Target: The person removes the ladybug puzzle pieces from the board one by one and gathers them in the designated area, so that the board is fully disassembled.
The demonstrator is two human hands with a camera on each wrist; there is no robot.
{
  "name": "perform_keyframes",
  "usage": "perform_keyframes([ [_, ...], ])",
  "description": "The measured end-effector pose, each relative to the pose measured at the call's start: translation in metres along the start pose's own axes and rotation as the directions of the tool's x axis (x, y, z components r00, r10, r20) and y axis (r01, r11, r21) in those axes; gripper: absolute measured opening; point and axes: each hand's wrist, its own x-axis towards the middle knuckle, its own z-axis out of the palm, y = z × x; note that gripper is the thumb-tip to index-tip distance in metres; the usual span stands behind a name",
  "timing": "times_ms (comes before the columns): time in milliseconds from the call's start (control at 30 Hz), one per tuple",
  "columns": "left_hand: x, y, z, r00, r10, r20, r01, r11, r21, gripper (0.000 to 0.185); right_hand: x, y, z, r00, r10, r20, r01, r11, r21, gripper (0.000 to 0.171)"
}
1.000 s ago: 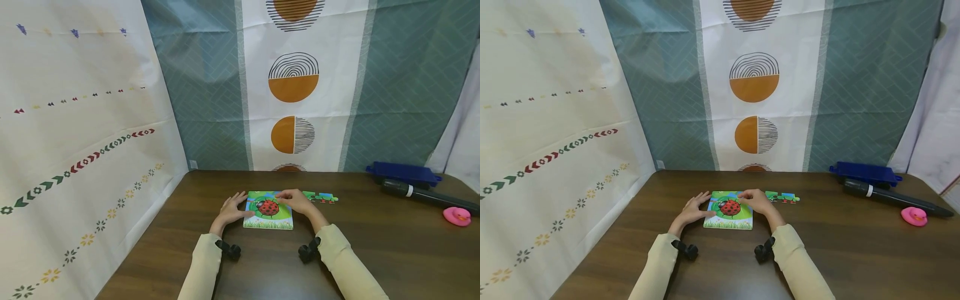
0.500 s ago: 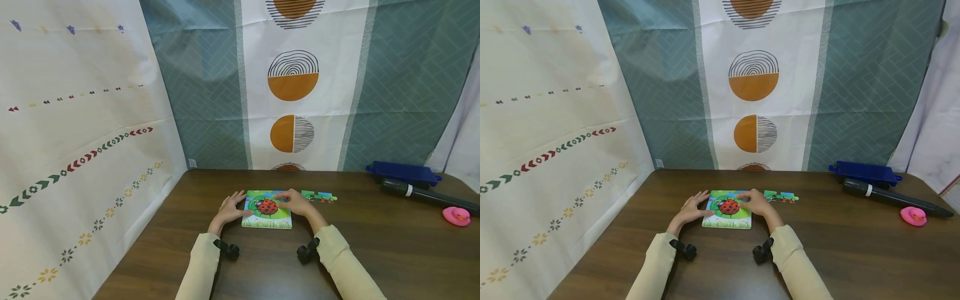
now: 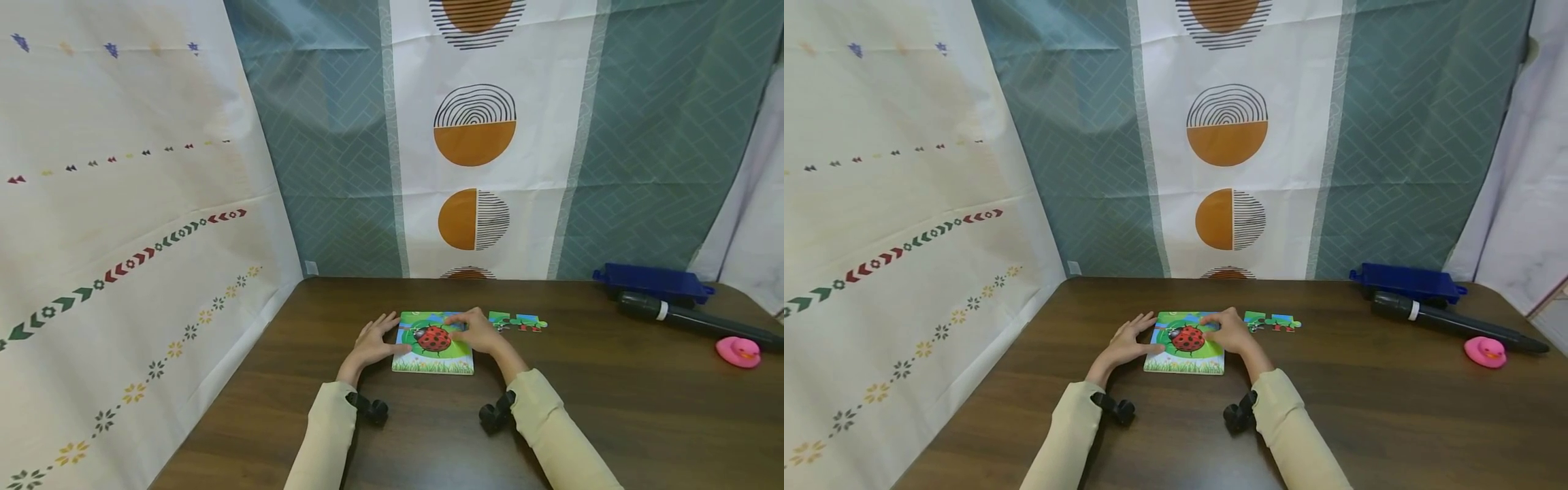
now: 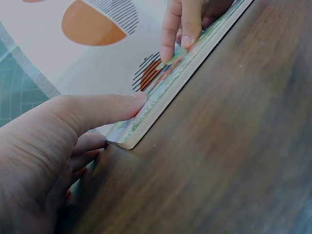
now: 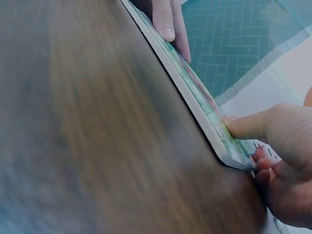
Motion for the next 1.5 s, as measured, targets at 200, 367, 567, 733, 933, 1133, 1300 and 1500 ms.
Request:
perform_keyframes([
  [200, -0.0012, 0.0005, -0.001, 1.0, -0.004, -0.003, 0.004, 1.0, 0.003, 0.077, 0.0007, -0.0005, 0.0019, 0.999, 0.045, -0.025, -0.044, 0.999, 0.019, 0.024],
  [367, -0.0007, 0.0008, -0.0013, 1.0, 0.005, -0.004, -0.005, 1.0, -0.005, 0.078, 0.0003, -0.0004, 0.0023, 0.999, 0.04, -0.029, -0.039, 0.999, 0.008, 0.023],
  [567, -0.0008, 0.0007, -0.0011, 1.0, 0.008, -0.002, -0.008, 1.0, -0.019, 0.078, 0.0004, 0.0012, 0.0026, 0.999, 0.017, -0.041, -0.018, 1.0, -0.009, 0.025],
  [733, -0.0006, -0.0004, -0.0016, 1.0, 0.011, -0.009, -0.011, 1.0, -0.017, 0.078, 0.0007, 0.0027, 0.003, 0.998, 0.013, -0.066, -0.011, 1.0, 0.024, 0.028],
  [933, -0.0001, -0.0008, -0.0009, 1.0, 0.009, -0.002, -0.009, 1.0, -0.018, 0.078, 0.0, 0.0042, 0.0024, 0.996, 0.022, -0.086, -0.016, 0.998, 0.065, 0.029],
  [1133, -0.0004, 0.0013, -0.0006, 1.0, 0.012, 0.004, -0.012, 0.999, -0.032, 0.078, -0.0011, 0.0049, 0.0011, 0.991, 0.032, -0.131, -0.012, 0.989, 0.149, 0.027],
  [1300, -0.0006, 0.0026, -0.0009, 1.0, 0.01, 0.005, -0.01, 0.999, -0.035, 0.078, 0.0003, 0.0056, 0.0022, 0.983, 0.05, -0.178, -0.011, 0.977, 0.215, 0.025],
  [1500, -0.0009, 0.0021, -0.0014, 1.0, 0.005, 0.003, -0.004, 0.999, -0.035, 0.078, 0.0009, 0.0006, 0.0021, 0.958, 0.057, -0.281, 0.03, 0.954, 0.298, 0.026],
])
